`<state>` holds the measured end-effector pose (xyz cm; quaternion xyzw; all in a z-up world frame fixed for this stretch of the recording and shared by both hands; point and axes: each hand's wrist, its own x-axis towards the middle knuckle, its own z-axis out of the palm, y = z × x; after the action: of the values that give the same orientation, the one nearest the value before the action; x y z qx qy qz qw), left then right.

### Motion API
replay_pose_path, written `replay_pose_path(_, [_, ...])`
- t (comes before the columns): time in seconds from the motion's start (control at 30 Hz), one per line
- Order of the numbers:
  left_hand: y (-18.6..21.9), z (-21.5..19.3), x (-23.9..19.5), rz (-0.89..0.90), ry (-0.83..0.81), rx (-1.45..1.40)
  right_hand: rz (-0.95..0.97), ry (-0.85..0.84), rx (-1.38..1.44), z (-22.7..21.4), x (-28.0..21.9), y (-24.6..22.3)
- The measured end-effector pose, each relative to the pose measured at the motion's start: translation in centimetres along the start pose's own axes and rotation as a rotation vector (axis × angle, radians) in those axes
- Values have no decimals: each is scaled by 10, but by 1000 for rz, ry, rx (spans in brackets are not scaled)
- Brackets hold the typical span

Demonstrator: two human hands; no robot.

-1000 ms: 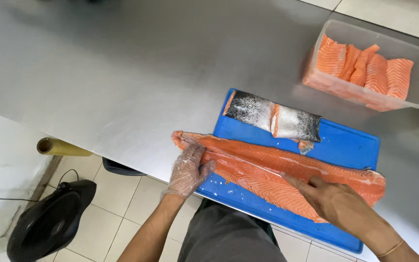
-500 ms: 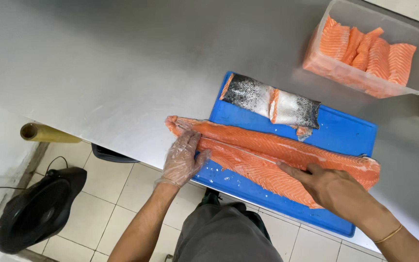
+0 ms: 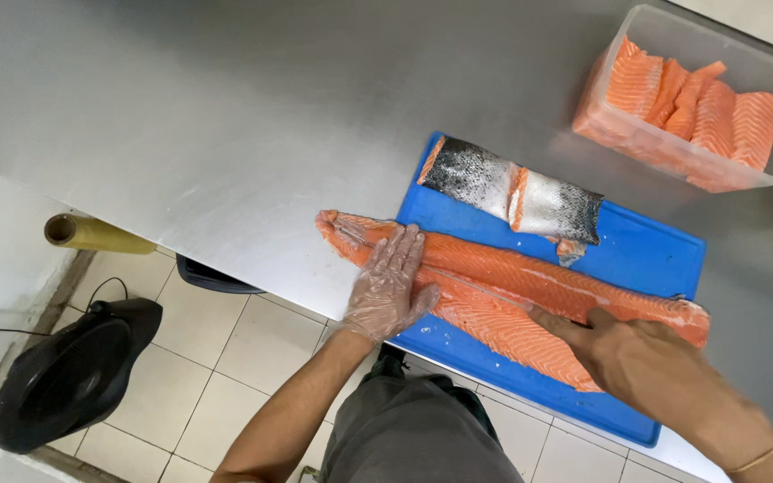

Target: The person prepares a large salmon fillet by using a knife to remove a strip of meat from the center and then trimming the edges on a blue cutting board.

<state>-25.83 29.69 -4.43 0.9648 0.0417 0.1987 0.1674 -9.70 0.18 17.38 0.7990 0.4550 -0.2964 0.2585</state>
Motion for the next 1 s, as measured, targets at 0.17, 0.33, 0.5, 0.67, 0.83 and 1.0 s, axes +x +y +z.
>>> replay_pose_path(0.17, [3,-4,1,-32,47,-6,-36,91,13,13,11,-7])
replay_pose_path(0.33, [5,-1,7,-36,100,12,-36,29,59,17,4,4])
replay_pose_path(0.5, [6,-3,8,-21,143,63,-42,1,43,17,13,-3])
replay_pose_path(0.67, [6,1,7,-44,106,77,11,-58,10,20,-1,9])
replay_pose_path(0.83, [6,0,8,-87,74,49,40,5,-68,17,-4,7])
replay_pose_path(1.0, [4,0,7,-74,80,68,111,-239,-94,13,-18,23])
